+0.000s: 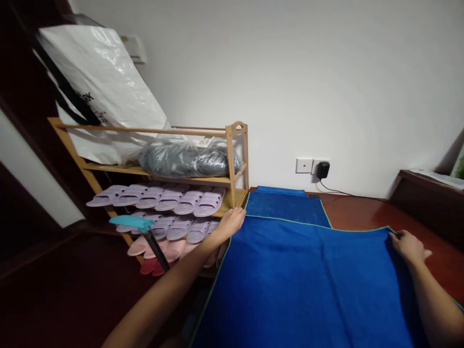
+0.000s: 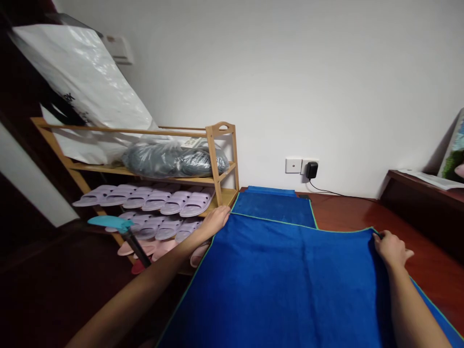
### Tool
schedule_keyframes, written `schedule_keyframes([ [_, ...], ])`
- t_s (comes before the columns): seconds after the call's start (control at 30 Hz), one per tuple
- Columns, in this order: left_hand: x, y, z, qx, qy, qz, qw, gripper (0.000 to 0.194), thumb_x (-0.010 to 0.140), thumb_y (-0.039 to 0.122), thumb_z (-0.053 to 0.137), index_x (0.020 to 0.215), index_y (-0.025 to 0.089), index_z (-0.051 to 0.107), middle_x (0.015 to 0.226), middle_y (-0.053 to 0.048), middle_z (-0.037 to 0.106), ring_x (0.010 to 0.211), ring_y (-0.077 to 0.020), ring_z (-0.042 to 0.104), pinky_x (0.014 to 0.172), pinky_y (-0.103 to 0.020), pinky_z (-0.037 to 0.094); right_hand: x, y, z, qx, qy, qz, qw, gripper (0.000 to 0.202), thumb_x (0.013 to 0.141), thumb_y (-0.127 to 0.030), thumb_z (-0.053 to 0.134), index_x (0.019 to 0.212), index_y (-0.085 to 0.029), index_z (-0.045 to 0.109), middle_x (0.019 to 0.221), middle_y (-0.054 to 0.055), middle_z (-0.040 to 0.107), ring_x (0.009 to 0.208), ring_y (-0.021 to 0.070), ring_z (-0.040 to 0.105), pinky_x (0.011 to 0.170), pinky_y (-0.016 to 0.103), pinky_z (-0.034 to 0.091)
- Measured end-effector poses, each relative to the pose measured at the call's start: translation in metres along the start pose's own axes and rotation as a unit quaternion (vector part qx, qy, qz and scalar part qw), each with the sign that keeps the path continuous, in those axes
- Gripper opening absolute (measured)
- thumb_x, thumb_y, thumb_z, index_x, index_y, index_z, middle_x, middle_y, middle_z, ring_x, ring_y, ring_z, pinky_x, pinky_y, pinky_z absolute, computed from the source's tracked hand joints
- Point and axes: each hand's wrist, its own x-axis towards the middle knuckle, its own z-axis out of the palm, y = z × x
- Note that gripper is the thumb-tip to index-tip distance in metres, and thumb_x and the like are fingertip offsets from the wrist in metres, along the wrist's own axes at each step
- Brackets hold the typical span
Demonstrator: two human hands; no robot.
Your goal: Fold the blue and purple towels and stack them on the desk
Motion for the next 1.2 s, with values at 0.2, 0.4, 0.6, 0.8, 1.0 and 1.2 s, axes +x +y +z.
schedule_keyframes([
  [0.2, 0.019, 0.039, 0.009, 0.031, 0.031, -0.059, 0.997, 0.041, 0.087, 0.000, 0.029, 0.117, 0.010, 0.055, 0.117, -0.020, 0.057, 0.118, -0.0288, 0.048, 0.096, -0.042, 0.036, -0.032, -0.030, -0.013, 0.000, 0.045, -0.068, 0.997, 0.063, 0.090, -0.052, 0.018, 0.128, -0.011, 0.047, 0.134, 0.024, 0.044, 0.124, 0.0376, 0.039, 0.098, 0.055, 0.025],
  [0.4, -0.004, 0.071, 0.027, -0.078, -0.050, 0.096, 0.991, 0.046, 0.095, 0.038, 0.038, 0.139, 0.023, 0.041, 0.150, -0.008, 0.030, 0.139, -0.0250, 0.023, 0.111, -0.044, 0.016, -0.060, -0.049, 0.003, 0.016, -0.130, -0.311, 0.941, 0.055, 0.089, -0.059, 0.025, 0.140, -0.041, 0.030, 0.150, -0.007, 0.028, 0.137, 0.0139, 0.026, 0.109, 0.032, 0.024],
  [0.6, -0.015, 0.060, 0.028, -0.091, -0.107, -0.010, 0.990, 0.056, 0.093, 0.055, 0.032, 0.142, 0.028, 0.035, 0.152, -0.007, 0.024, 0.140, -0.0310, 0.015, 0.107, -0.059, 0.013, -0.045, 0.007, -0.006, -0.035, -0.124, -0.172, 0.977, 0.063, 0.089, -0.050, 0.024, 0.143, -0.018, 0.032, 0.150, 0.015, 0.025, 0.139, 0.0272, 0.021, 0.105, 0.054, 0.024],
  [0.8, 0.020, 0.084, 0.024, -0.070, -0.090, 0.005, 0.993, 0.041, 0.096, 0.034, 0.034, 0.131, 0.017, 0.048, 0.143, -0.015, 0.041, 0.134, -0.0299, 0.031, 0.108, -0.051, 0.015, -0.044, -0.033, -0.020, -0.024, -0.071, -0.215, 0.974, 0.054, 0.092, -0.047, 0.021, 0.136, -0.024, 0.042, 0.149, 0.009, 0.030, 0.139, 0.0241, 0.020, 0.106, 0.052, 0.021],
  [1.0, 0.063, 0.099, 0.036, -0.064, -0.071, 0.027, 0.995, 0.024, 0.094, 0.034, 0.045, 0.105, 0.017, 0.058, 0.111, -0.012, 0.058, 0.111, -0.0281, 0.049, 0.093, -0.043, 0.035, -0.044, -0.097, 0.000, 0.002, -0.098, -0.251, 0.963, 0.034, 0.089, -0.043, 0.040, 0.109, -0.024, 0.060, 0.115, 0.005, 0.058, 0.107, 0.0210, 0.051, 0.087, 0.041, 0.040],
  [1.2, 0.073, 0.092, 0.057, -0.051, -0.081, 0.041, 0.995, 0.017, 0.094, 0.034, 0.046, 0.089, 0.020, 0.054, 0.103, -0.006, 0.056, 0.102, -0.0236, 0.048, 0.085, -0.038, 0.037, -0.039, -0.102, 0.018, 0.019, -0.061, -0.222, 0.973, 0.026, 0.086, -0.041, 0.049, 0.093, -0.017, 0.059, 0.106, 0.006, 0.054, 0.098, 0.0194, 0.048, 0.082, 0.039, 0.040],
])
